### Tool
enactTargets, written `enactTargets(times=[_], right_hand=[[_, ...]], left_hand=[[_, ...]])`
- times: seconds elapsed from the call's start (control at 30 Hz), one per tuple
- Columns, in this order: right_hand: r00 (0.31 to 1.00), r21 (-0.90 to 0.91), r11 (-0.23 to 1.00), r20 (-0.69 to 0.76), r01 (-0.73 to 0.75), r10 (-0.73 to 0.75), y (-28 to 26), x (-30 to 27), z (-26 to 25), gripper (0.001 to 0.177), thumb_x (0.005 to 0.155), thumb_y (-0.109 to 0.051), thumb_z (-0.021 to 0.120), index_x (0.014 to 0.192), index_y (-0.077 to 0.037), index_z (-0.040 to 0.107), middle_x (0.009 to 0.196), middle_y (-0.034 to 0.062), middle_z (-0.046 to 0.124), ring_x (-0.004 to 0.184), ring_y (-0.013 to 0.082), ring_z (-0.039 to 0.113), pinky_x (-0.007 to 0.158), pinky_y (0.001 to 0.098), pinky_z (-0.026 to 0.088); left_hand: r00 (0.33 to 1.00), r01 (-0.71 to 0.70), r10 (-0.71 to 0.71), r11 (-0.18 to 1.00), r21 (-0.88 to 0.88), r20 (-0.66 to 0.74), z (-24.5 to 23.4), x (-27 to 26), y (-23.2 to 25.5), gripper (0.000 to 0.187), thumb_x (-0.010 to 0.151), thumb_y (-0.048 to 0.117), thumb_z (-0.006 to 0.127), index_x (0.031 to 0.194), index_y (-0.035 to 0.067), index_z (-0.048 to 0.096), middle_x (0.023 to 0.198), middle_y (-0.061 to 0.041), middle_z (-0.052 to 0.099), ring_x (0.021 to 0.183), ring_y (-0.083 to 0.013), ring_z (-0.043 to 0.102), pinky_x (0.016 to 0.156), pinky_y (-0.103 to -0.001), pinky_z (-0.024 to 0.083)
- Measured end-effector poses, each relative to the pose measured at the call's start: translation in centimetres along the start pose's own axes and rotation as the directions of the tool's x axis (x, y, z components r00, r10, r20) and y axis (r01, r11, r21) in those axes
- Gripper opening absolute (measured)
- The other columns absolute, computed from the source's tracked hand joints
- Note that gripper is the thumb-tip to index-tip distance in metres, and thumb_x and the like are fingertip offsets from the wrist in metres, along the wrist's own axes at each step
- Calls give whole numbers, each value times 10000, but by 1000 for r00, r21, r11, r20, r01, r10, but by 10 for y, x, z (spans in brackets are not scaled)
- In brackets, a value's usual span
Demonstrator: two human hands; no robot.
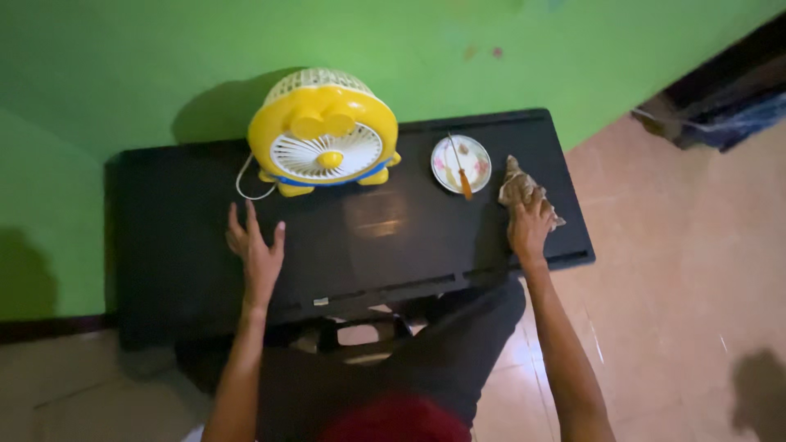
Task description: The person assembles a small electric fan by attaching the front grille to the fan body using a screwdriver. They tighten multiple screws around the grille perimeter, rotate the fan to access different sides, and finally place the assembled fan upright on the table.
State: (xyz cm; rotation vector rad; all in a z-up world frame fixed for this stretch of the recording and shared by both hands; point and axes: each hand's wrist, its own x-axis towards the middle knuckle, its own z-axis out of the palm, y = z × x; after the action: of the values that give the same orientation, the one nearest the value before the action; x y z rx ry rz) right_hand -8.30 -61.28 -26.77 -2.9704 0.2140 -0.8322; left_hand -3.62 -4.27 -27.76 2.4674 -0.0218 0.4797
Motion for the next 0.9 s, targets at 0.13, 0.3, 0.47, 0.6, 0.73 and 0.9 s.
enactTargets(times=[0.13,0.3,0.47,0.6,0.73,0.9], right_hand=[[996,-130,991,83,-8,19,15,62,53,365,937,-148,624,1301,-165,621,1639,227,426,1359,465,467,1130,592,415],[993,-31,997,92,-75,78,4,138,62,422,921,-156,618,1342,-136,647,1510,266,423,1269,534,433,1003,674,380],[995,114,993,-103,10,2,-20,128,3,454,936,-181,604,1367,-43,639,1450,324,449,1299,523,449,1033,632,394],[993,718,691,7,-86,116,-90,60,-80,377,1087,-251,552,1388,-31,611,1468,223,578,1401,358,555,1200,451,438],[902,460,-842,426,-281,-68,-174,17,-143,696,1058,-425,521,1520,83,410,1648,255,359,1542,359,354,1258,435,313],[889,-22,-985,426,-173,-166,-242,15,-204,773,1044,-403,505,1591,88,266,1683,237,289,1571,337,270,1273,446,250]], left_hand=[[997,-28,29,1000,11,-72,-16,-7,4,741,985,397,673,1601,128,360,1680,-239,176,1553,-436,199,1231,-685,165],[992,73,-81,993,-88,-95,-52,-23,16,642,977,331,647,1538,102,436,1620,-266,284,1490,-431,319,1181,-629,291],[985,78,-123,940,-333,-119,-68,-19,26,524,1000,336,593,1467,115,507,1541,-223,481,1416,-348,493,1156,-491,440],[963,168,-268,542,-824,21,-83,-4,82,571,1068,422,498,1457,5,516,1520,-277,542,1425,-347,532,1206,-478,401],[965,164,-155,-274,-948,212,-104,2,157,800,1033,568,363,1578,-10,272,1613,-275,368,1522,-350,349,1253,-463,235],[979,130,-29,-670,-731,200,-136,-15,223,908,1001,599,382,1629,-10,140,1681,-258,245,1585,-326,217,1284,-416,153]])
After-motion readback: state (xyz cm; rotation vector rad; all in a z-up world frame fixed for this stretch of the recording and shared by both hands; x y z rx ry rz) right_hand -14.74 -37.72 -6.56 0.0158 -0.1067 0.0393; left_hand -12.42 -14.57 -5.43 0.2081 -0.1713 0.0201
